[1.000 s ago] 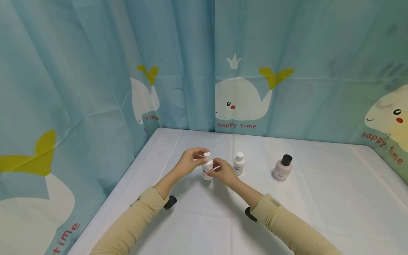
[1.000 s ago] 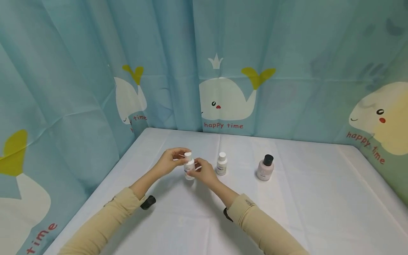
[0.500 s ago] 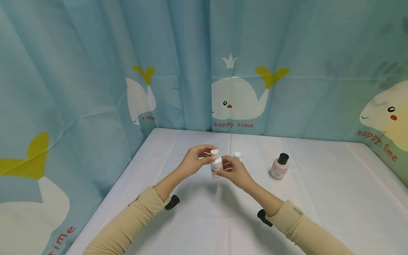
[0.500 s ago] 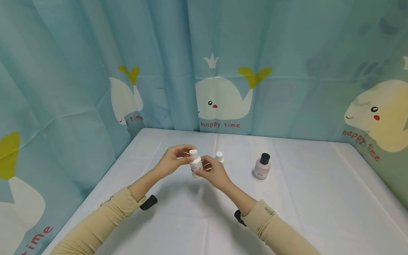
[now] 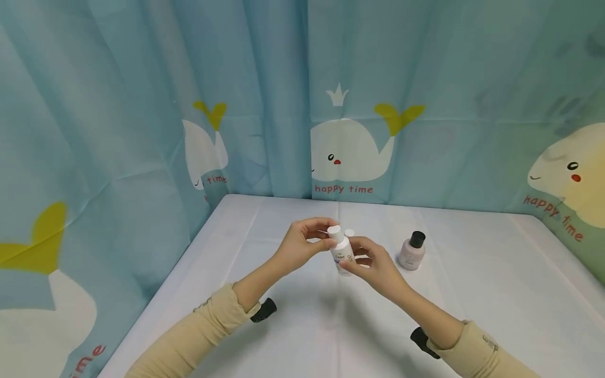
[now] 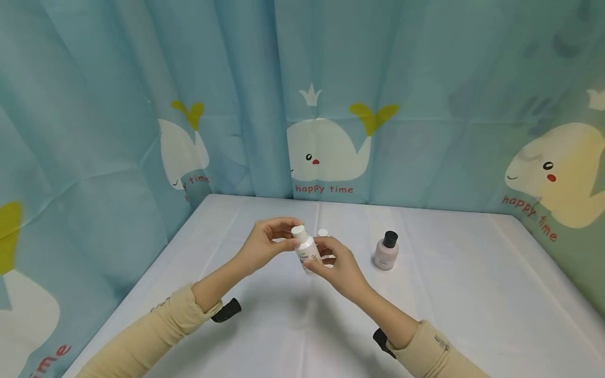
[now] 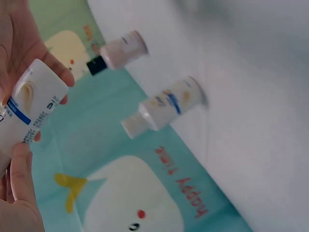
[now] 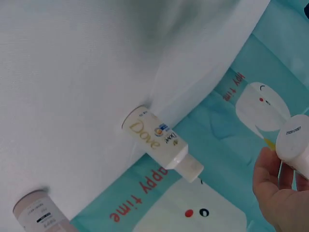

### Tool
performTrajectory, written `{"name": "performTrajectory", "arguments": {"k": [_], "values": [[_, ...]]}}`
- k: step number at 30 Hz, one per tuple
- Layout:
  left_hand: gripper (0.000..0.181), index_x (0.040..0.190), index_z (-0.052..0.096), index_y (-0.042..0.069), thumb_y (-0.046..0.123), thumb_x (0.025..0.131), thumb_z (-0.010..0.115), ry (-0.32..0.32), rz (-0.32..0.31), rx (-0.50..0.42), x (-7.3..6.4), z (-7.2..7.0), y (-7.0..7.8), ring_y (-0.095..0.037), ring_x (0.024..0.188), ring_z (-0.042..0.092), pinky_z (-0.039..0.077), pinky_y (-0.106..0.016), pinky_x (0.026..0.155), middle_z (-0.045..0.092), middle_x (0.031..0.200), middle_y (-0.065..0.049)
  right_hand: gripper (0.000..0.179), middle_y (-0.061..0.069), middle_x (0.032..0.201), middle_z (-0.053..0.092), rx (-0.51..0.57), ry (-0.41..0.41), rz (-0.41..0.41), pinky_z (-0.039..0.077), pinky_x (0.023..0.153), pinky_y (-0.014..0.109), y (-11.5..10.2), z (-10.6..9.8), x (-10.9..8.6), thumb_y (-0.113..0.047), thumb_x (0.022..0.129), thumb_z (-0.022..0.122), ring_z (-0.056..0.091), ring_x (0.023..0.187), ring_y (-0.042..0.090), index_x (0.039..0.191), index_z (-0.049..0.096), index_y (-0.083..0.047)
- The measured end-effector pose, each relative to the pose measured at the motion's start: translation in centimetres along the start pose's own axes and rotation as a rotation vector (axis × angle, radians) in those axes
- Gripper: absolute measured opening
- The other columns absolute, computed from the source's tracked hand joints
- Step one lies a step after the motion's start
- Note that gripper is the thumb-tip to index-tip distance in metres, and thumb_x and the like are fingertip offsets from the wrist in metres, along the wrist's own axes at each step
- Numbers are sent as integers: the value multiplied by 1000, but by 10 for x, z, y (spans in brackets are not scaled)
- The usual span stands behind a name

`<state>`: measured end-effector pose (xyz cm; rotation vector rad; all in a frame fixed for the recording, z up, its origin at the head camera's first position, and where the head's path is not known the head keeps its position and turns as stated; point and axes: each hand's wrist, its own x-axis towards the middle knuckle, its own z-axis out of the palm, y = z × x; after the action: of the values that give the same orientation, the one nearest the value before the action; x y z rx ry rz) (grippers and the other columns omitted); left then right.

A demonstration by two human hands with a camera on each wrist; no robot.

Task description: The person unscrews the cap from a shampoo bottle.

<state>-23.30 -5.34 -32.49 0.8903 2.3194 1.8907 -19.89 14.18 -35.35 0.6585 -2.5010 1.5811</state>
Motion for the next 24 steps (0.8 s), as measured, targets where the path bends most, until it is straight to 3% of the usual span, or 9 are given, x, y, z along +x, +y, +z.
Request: {"name": "performTrajectory", "arguments": {"k": [5, 12, 18, 24], "values": [[31, 112, 63, -5, -2, 82, 69, 5, 29, -67, -4, 7, 6, -10, 88, 65, 57, -27, 77, 64, 111, -24, 41, 17, 117, 59, 63, -17, -19, 54, 82, 23, -3, -6, -10, -8, 86, 67, 59, 99, 9, 124, 53, -1], [31, 109, 64, -3, -1, 79, 72, -3, 19, -118, -5, 16, 10, -6, 88, 64, 58, -29, 75, 66, 109, -21, 39, 18, 116, 59, 118, -51, -88, 55, 80, 20, -2, -13, -22, -4, 91, 60, 58, 98, -1, 127, 49, 4], [34, 110, 62, -6, -6, 78, 71, -30, 44, -164, -8, 22, 11, -6, 87, 65, 58, -34, 78, 63, 108, -26, 36, -5, 113, 59, 108, -52, -125, 54, 80, 19, -2, -18, -32, -3, 92, 57, 60, 97, 1, 127, 49, 5], [36, 113, 61, -4, -4, 79, 71, -82, 98, -90, -7, 23, 10, -12, 93, 66, 55, -28, 85, 64, 110, -23, 37, -24, 117, 54, 125, -113, -139, 53, 82, 17, 0, -26, -38, -1, 95, 52, 58, 100, -3, 129, 44, 10]]}}
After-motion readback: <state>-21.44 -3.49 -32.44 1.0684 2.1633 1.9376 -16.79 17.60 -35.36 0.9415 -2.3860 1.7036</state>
